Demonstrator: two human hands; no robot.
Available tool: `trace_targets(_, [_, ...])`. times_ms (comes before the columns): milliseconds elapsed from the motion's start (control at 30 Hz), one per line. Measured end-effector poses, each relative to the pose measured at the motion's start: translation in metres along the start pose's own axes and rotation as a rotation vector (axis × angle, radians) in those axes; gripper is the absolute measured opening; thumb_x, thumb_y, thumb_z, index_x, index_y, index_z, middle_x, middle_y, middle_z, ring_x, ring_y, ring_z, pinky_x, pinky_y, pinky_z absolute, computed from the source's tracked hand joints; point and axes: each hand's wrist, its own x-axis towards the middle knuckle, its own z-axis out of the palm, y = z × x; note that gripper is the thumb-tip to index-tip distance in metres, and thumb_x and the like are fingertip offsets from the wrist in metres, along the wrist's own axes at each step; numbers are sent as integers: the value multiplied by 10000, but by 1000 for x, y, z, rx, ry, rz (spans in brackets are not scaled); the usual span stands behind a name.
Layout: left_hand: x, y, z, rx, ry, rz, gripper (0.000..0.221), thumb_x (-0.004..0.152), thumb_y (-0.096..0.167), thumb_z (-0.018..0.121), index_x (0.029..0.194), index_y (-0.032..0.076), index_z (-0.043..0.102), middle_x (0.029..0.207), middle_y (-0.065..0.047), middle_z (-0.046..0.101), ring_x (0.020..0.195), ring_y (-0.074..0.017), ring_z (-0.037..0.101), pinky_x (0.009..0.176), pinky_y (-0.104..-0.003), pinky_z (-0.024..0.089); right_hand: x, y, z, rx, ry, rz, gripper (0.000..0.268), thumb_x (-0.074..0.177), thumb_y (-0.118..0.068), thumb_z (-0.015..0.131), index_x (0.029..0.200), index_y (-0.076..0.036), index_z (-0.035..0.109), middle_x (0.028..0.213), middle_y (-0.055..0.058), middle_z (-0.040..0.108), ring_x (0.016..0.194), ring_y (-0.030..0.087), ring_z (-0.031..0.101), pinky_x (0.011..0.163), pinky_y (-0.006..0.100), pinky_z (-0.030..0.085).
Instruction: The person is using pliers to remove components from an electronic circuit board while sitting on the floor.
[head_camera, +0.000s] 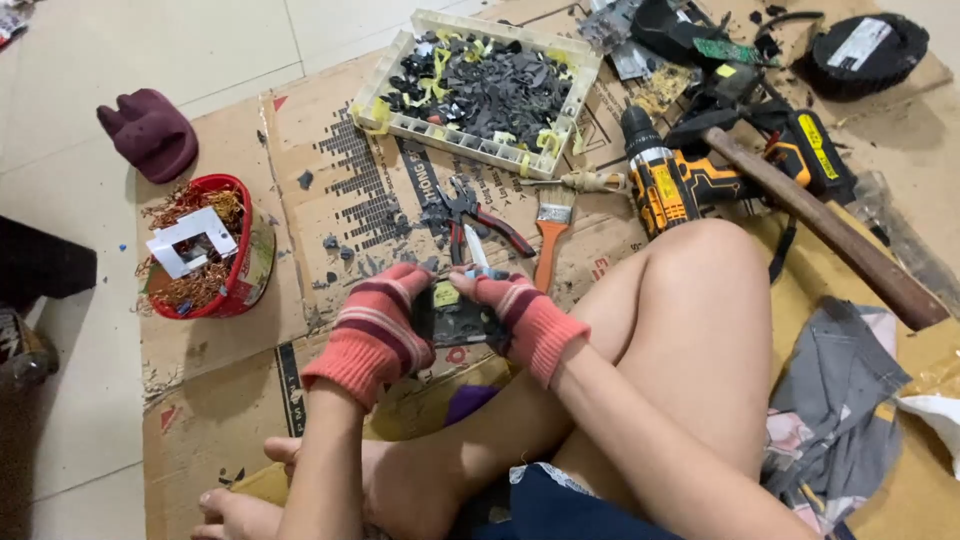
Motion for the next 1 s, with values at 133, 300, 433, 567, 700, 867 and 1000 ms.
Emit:
trace_targets(133, [0, 5, -17, -17, -5, 27, 643, 658, 210, 921, 1250, 232, 675, 1304, -45, 623, 1301, -273, 550, 1124, -452, 457, 17, 3, -20, 207, -91, -20, 397, 800, -153, 848, 1130, -17, 674, 947, 158, 733, 769, 276, 734, 710, 378, 621])
trace_targets(300, [12, -58, -23, -682, 203, 7, 763, 773, -1, 776, 1478, 140, 522, 1414, -256, 506, 1338, -456, 459, 1102, -569, 439, 40, 9, -57, 559, -14, -63, 380, 798, -59, 789, 1150, 18, 667, 1045, 233, 733, 891, 354, 760, 766, 469, 641])
trace_targets(433, [72, -181, 65, -1817, 263, -301, 459, 902, 482, 730, 1348, 449, 625, 1324, 122, 559, 1239, -80, 519, 1120, -232, 443, 26, 1, -57, 665, 67, -129, 395, 779, -98, 809, 1142, -15, 678, 1057, 221, 733, 941, 350, 756, 845, 483, 622])
trace_targets(567, [49, -87, 98, -2257, -472, -99, 467, 839, 431, 799, 1261, 327, 628, 1167, 97, 585, 1023, -49, 557, 922, -176, 497, 12, -4, -51, 807, 100, -136, 382, 776, -55, 783, 1125, 36, 656, 1075, 228, 726, 965, 363, 746, 890, 485, 602])
trace_targets(700, [40, -28, 102, -2556, -1558, 250, 508, 757, 364, 889, 1149, 170, 630, 966, 65, 617, 747, -9, 606, 667, -105, 567, 6, -6, -42, 891, 94, -124, 377, 765, -24, 779, 1110, 50, 643, 1073, 251, 718, 952, 407, 743, 877, 521, 607])
trace_targets(867, [33, -11, 108, -2549, -366, 750, 620, 933, 345, 786, 1409, 38, 535, 1351, -141, 635, 1215, -258, 645, 1125, -410, 481, -9, 2, -22, 858, 51, -111, 355, 768, 1, 760, 1104, 62, 665, 1052, 249, 727, 935, 372, 748, 839, 487, 615])
trace_targets(1000, [63, -23, 112, -2584, -118, 305, 776, 879, 573, 654, 1411, 21, 535, 1425, -207, 570, 1272, -414, 574, 1052, -591, 507, -8, 11, -10, 814, 14, -107, 359, 775, -18, 750, 1117, 50, 666, 1049, 240, 732, 940, 375, 745, 845, 483, 615])
